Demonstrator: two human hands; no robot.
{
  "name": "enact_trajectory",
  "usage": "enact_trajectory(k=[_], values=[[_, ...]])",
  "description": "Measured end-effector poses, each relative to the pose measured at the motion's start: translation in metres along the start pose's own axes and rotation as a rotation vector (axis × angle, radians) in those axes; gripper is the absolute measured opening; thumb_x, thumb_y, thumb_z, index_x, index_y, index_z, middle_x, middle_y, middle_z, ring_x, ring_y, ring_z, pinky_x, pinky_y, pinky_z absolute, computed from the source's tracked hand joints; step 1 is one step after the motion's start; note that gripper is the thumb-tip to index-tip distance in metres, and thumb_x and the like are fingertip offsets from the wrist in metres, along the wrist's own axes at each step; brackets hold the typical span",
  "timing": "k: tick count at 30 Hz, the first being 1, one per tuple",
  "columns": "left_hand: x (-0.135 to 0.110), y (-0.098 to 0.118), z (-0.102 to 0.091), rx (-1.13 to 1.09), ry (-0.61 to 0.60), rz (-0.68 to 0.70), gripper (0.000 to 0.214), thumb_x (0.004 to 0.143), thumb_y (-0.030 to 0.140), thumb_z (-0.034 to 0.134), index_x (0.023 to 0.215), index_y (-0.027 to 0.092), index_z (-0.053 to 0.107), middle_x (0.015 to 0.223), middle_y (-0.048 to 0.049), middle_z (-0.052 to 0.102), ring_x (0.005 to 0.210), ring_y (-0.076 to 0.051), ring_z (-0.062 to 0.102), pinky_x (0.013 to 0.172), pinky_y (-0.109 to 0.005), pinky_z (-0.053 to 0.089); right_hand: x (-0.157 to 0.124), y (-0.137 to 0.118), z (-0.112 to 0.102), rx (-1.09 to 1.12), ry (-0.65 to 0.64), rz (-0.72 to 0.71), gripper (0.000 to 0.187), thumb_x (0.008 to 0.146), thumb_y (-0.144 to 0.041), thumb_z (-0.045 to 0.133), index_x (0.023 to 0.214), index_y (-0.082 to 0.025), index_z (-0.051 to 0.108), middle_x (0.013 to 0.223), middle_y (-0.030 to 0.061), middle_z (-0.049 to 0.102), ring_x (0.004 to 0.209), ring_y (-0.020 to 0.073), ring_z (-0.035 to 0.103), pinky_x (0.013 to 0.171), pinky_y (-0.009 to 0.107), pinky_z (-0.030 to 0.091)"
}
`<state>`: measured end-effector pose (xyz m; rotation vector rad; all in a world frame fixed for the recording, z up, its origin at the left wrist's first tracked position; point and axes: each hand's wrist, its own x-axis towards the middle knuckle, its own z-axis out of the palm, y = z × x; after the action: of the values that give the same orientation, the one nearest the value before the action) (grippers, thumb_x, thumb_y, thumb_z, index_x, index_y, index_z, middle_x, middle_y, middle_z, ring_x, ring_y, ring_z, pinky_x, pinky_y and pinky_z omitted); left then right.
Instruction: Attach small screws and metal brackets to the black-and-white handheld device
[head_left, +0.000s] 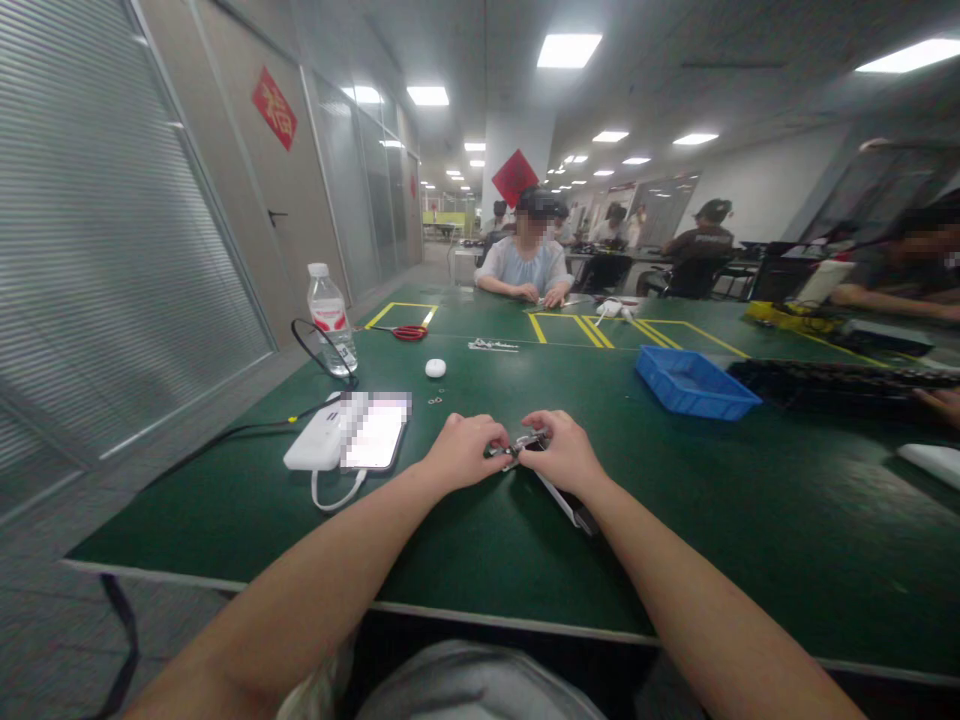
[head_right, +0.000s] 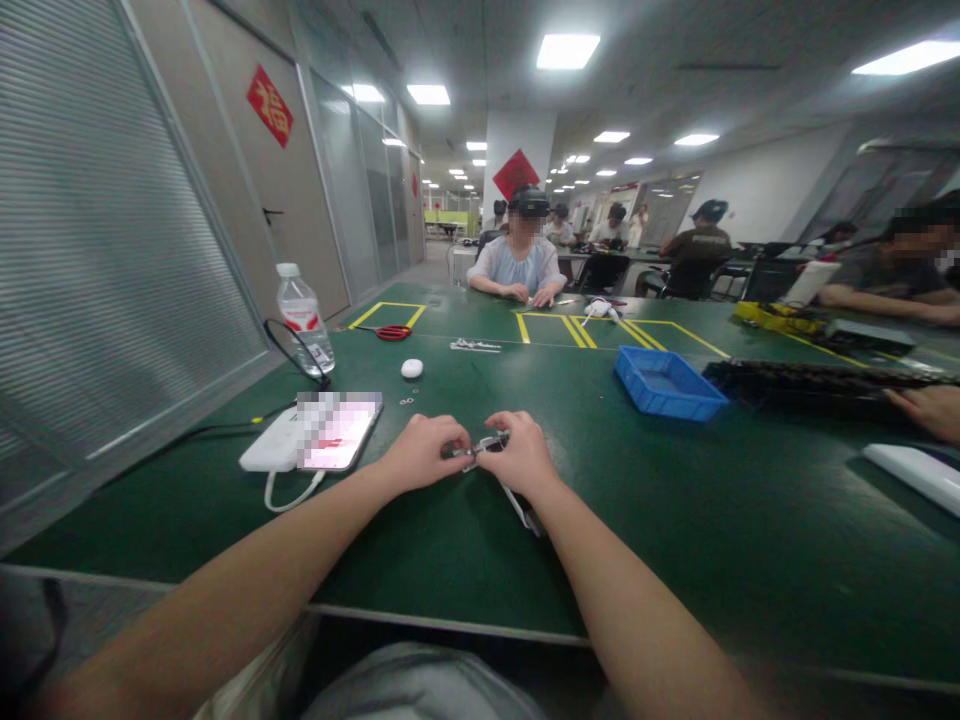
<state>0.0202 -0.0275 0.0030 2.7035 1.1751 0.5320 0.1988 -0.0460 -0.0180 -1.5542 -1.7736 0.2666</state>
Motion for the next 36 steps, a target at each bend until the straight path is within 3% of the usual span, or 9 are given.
enact_trajectory(k=[17,31,36], values=[[0.0004,0.0023,-0.0009,0.014,0.011,0.023,0.013,0.077,0.031,0.058,0.084,0.021,0.063,0.085,0.0003,0.063,0.084,-0.017,0.057,0.076,-0.03,0.034,-0.0007,-0.0034,-0.0012,0.013,-0.017,0.017,0.039,0.054,-0.019,0.064,0.093,-0.016,0.066,0.089,0.0054,0.058,0.082,0.0176,0.056,0.078,0.03,0.045],[0.0005,-0.0005,0.0014,0.004,0.003,0.019,0.017,0.082,0.035,0.054,0.084,0.022,0.065,0.084,0.0006,0.064,0.084,-0.017,0.058,0.077,-0.031,0.034,0.0001,0.001,-0.0005,-0.009,0.007,-0.004,0.037,0.055,-0.022,0.064,0.092,-0.018,0.066,0.088,0.0044,0.058,0.082,0.0178,0.057,0.077,0.031,0.046],[-0.0005,-0.001,0.0018,-0.021,0.031,0.01,0.017,0.081,0.034,0.055,0.091,0.022,0.062,0.087,0.0007,0.064,0.087,-0.017,0.058,0.077,-0.031,0.035,0.0001,0.0004,-0.0007,-0.02,0.005,-0.001,0.037,0.055,-0.021,0.063,0.092,-0.018,0.066,0.088,0.0044,0.058,0.082,0.0177,0.057,0.078,0.03,0.046]])
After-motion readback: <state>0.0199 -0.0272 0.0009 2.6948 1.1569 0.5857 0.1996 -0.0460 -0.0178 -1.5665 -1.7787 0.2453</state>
